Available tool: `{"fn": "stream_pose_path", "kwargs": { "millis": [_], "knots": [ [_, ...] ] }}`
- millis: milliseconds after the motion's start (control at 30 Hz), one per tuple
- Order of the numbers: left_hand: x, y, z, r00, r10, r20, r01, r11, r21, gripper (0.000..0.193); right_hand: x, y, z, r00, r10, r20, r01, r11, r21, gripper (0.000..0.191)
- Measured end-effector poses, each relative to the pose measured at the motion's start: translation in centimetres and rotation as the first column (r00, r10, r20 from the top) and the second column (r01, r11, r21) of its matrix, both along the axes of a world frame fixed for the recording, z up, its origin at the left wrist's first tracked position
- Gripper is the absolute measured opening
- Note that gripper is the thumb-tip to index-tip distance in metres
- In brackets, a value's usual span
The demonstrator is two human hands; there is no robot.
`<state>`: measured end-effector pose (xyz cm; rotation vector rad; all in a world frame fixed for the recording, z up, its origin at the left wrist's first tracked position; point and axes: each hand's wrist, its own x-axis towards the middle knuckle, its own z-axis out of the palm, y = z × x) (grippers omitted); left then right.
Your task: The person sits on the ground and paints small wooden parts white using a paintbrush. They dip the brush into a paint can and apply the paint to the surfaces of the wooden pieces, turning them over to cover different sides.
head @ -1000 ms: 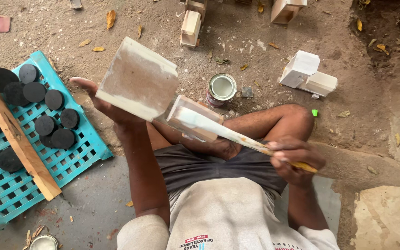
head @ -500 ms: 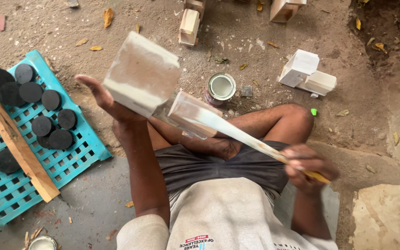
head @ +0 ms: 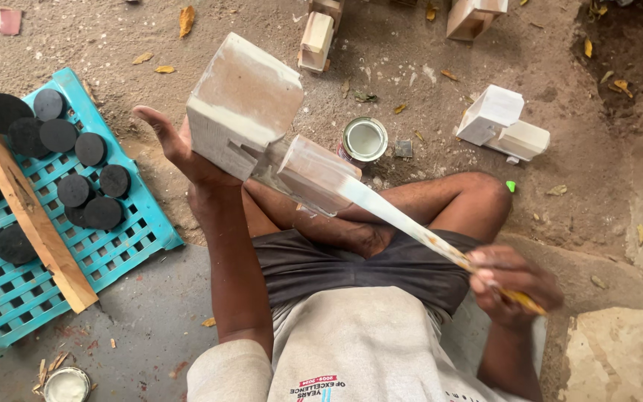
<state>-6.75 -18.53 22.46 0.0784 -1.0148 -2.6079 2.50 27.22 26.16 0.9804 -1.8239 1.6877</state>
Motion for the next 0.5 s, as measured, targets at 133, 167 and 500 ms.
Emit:
{"fn": "stream_pose_path", "kwargs": {
  "millis": [133,167,500],
  "knots": [
    [-0.1,0.6,0.6,0.998,0.03,0.059,-0.03,0.999,-0.015,0.13,-3.1,-3.1,-0.7,0.991,0.13,-0.013,-0.13,0.991,-0.008,0.01],
    [-0.1,0.7,0.7,0.998,0.025,0.057,-0.025,1.0,-0.002,0.13,-3.9,-3.8,-0.8,0.991,0.135,-0.012,-0.135,0.99,0.029,0.009],
    [-0.3,-0.7,-1.5,0.997,0.038,-0.059,-0.03,0.99,0.139,0.123,1.1,1.1,1.5,0.989,-0.124,0.08,0.11,0.98,0.165,0.005]
  ]
}}
